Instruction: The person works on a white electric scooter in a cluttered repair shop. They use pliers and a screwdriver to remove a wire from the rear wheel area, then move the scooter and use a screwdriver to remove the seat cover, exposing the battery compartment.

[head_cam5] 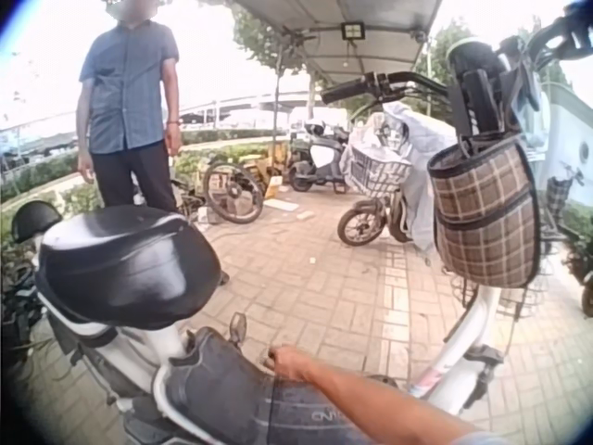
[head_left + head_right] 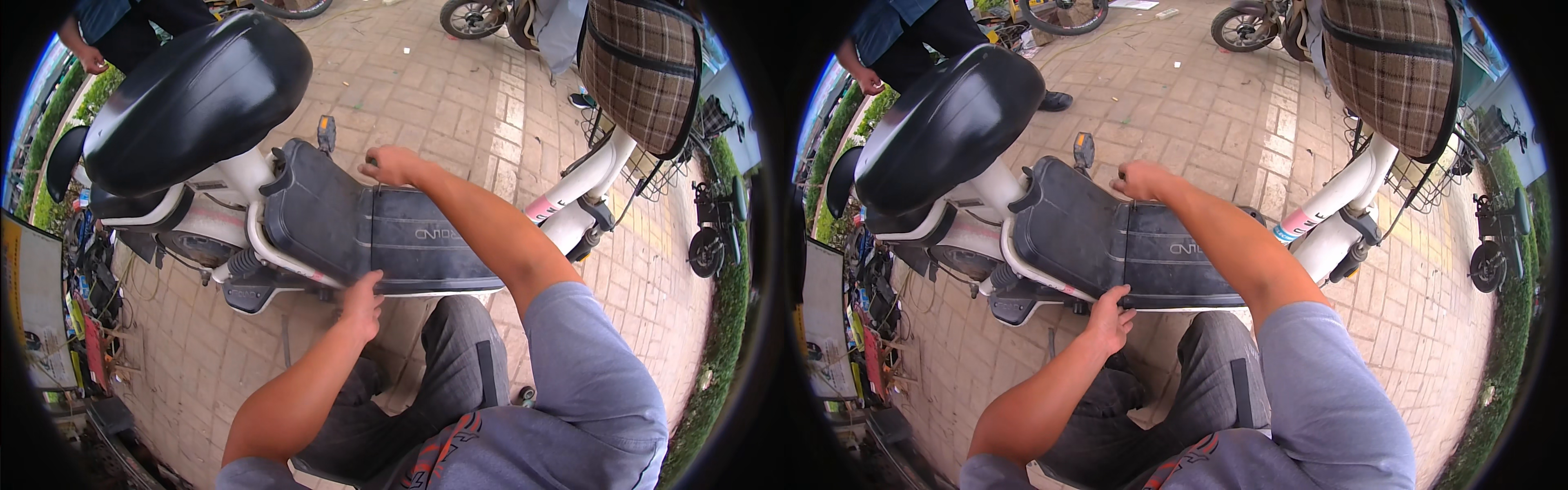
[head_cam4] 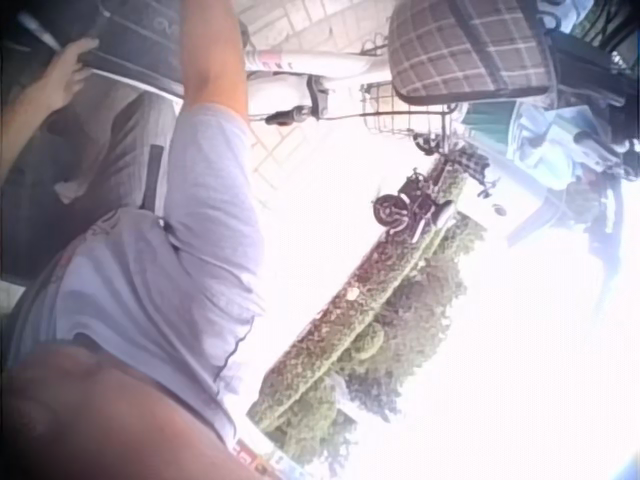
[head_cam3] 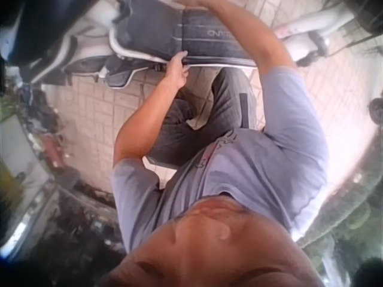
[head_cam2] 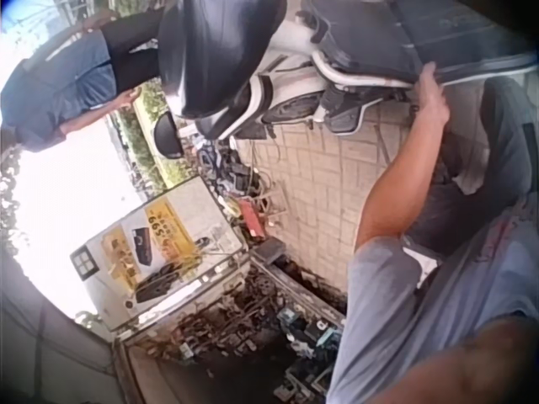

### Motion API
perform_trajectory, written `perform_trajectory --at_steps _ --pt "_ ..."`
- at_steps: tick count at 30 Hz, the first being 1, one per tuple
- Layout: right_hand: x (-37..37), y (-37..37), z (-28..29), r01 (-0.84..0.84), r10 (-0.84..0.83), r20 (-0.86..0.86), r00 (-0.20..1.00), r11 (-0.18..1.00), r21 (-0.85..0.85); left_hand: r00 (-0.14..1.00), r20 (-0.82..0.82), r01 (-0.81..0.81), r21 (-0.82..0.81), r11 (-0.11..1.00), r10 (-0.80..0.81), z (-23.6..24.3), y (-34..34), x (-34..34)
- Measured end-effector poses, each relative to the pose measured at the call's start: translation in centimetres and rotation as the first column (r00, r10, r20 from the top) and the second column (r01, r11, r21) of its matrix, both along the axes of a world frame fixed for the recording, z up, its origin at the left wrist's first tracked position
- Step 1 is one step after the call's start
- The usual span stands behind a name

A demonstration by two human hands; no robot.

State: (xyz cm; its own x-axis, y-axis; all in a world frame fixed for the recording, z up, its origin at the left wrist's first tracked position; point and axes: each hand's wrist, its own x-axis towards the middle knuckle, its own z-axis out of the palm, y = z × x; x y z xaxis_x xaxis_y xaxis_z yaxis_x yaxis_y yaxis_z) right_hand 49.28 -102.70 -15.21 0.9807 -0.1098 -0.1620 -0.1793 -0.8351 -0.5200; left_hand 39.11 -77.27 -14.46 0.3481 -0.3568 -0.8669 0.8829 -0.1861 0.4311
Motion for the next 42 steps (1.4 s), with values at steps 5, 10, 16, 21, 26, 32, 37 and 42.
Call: perform_trajectory --at_steps 5,10,16,21,26,32,37,42 --pt "-0.7 -0.2 -0.8 -0.132 0.118 0.185 0.976 0.989 0.065 1.0 0.0 0.009 0.002 1.0 -0.009 0.2 -0.2 0.1" --pt "-0.2 0.5 0.3 -0.122 0.125 0.076 0.989 0.992 -0.044 1.0 0.003 0.006 0.004 1.0 -0.006 0.1 -0.1 0.2" --pt "0.7 0.0 -0.3 0.075 -0.076 -0.077 0.994 0.997 -0.024 1.0 0.003 0.017 -0.017 1.0 -0.017 0.4 -0.2 0.1" --pt "-0.3 0.7 0.9 -0.049 0.05 -0.015 0.999 0.996 0.07 1.0 0.0 0.001 -0.01 1.0 -0.001 0.3 0.0 0.2" --pt "-0.6 0.3 0.5 -0.096 0.095 0.007 0.995 0.995 0.026 1.0 -0.001 0.008 -0.017 1.0 -0.008 0.3 -0.2 0.3" --pt "-0.1 -0.2 -0.9 -0.023 0.018 0.087 0.996 0.998 0.052 1.0 0.004 0.013 -0.015 1.0 -0.013 0.6 -0.3 0.1" --pt "-0.6 -0.2 -1.2 0.001 -0.013 0.122 0.992 0.996 0.094 1.0 0.003 0.011 -0.017 1.0 -0.011 0.3 0.0 0.3" --pt "-2.2 -0.8 -1.5 0.083 -0.117 0.232 0.966 0.985 0.151 1.0 0.001 0.011 -0.015 1.0 -0.011 0.3 -0.1 0.3"
